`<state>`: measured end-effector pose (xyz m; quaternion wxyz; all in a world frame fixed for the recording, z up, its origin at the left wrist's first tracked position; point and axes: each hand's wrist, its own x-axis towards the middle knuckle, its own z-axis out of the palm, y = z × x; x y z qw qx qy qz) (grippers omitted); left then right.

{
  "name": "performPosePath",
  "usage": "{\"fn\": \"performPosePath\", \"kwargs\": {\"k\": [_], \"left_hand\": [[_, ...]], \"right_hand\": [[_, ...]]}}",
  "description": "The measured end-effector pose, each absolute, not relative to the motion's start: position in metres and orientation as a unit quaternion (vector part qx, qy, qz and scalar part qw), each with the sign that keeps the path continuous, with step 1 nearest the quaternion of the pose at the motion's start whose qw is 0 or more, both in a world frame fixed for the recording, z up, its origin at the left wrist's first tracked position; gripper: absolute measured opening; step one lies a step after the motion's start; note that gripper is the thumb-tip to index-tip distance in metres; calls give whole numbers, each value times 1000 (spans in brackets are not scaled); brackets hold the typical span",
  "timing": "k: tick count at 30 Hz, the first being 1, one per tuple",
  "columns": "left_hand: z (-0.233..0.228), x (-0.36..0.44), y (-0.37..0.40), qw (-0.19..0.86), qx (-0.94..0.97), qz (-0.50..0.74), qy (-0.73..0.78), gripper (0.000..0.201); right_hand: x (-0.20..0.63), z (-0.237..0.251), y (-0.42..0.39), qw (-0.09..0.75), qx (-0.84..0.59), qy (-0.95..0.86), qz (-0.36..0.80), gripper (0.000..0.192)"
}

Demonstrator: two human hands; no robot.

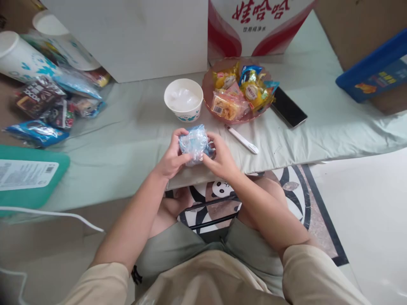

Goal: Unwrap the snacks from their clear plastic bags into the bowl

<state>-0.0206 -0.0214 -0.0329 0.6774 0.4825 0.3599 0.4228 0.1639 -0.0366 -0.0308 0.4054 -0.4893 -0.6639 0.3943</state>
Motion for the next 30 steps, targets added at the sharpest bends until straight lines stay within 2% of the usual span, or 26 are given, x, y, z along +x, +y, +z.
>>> {"fn": "performPosePath", "kwargs": {"k": [3,6,8,10,12,14,16,18,20,23,25,30], "left_hand": [[-34,-16,-20,641,508,432,379,67],[-40,-20,-18,584,530,458,410,68],[-44,-25,-16,542,546,479,422,69],[-47,-30,-16,507,562,491,431,67],[-47,-34,-16,478,576,491,445,59],[-44,-37,-15,451,592,485,459,44],[-40,-38,-14,431,601,481,470,24],[-38,-37,-13,411,606,476,487,15],[-39,-35,-13,377,617,466,510,19],[-45,-29,-14,320,648,458,518,36],[-49,-25,-15,310,654,465,510,42],[-52,-25,-15,371,615,476,507,45]], "right_hand": [[171,-26,-34,409,-502,-670,362,41],[197,-20,-29,390,-554,-695,241,25],[220,-21,-25,339,-622,-693,137,23],[240,-26,-23,259,-681,-681,71,30],[254,-31,-24,188,-707,-679,51,34],[260,-31,-29,160,-708,-686,54,30],[254,-27,-37,170,-702,-687,79,25],[238,-21,-47,220,-685,-676,162,22],[214,-18,-55,312,-619,-643,325,23],[176,-22,-59,424,-434,-557,567,32],[160,-28,-55,449,-383,-536,603,33],[160,-35,-47,486,-406,-539,556,31]]}}
